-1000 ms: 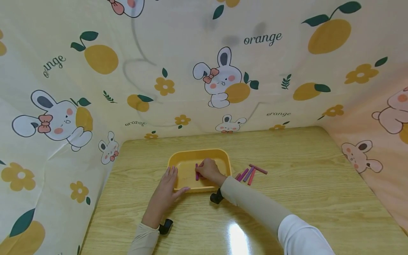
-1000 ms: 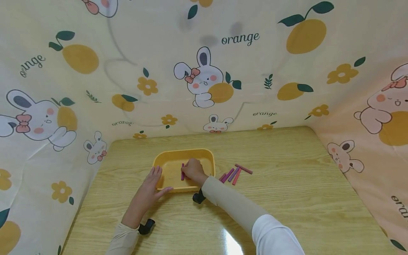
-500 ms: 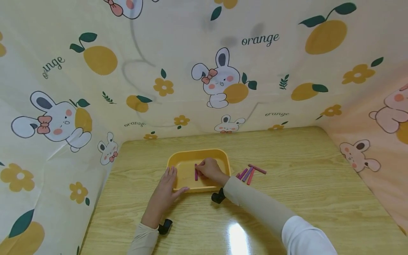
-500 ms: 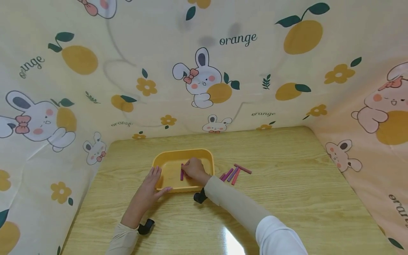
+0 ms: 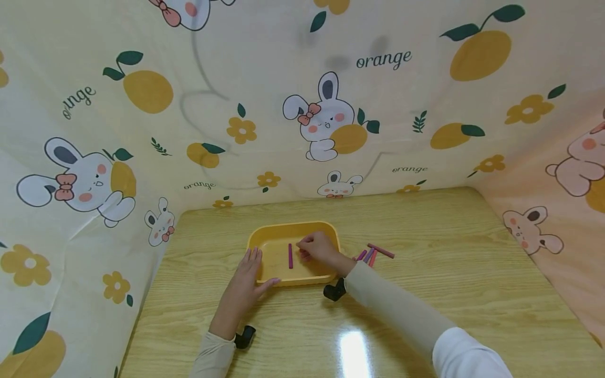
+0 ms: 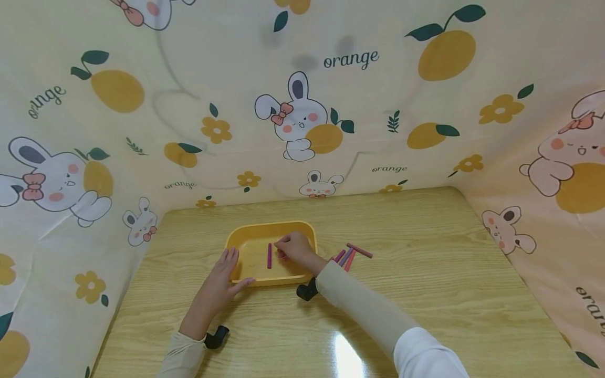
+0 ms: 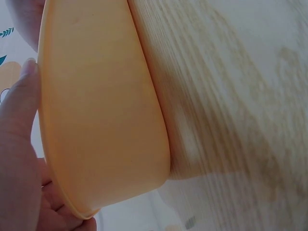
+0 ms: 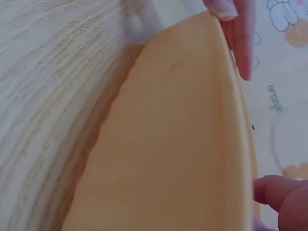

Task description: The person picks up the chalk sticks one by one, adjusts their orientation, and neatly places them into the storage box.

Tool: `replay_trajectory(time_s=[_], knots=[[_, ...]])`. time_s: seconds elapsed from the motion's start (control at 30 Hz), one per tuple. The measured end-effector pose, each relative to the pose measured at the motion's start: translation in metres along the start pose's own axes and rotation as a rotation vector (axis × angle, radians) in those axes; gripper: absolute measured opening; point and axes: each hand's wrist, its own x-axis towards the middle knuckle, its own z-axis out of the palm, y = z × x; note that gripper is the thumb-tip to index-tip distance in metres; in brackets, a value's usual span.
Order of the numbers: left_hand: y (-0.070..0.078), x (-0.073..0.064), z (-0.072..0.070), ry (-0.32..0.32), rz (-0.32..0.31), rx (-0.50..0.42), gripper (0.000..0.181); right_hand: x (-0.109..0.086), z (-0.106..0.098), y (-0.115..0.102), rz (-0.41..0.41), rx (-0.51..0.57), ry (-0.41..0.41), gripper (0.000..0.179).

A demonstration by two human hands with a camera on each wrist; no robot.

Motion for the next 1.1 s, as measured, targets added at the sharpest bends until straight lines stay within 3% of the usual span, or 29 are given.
replay_trajectory(time_s=[0.23, 0.67, 1.1], knots=[[0.0, 0.0, 0.0, -0.013, -0.015, -0.01, 0.095, -0.006, -0.009, -0.008, 0.042, 0.051, -0.001, 0.024], [-0.001, 0.0, 0.0, -0.008, -0.005, -0.013, 0.094, -0.015, -0.025, -0.021, -0.003, 0.099, -0.038, 0.031], [-0.002, 0.0, 0.002, -0.009, 0.006, -0.002, 0.094, -0.028, -0.057, -0.029, 0.021, 0.149, -0.051, 0.036]])
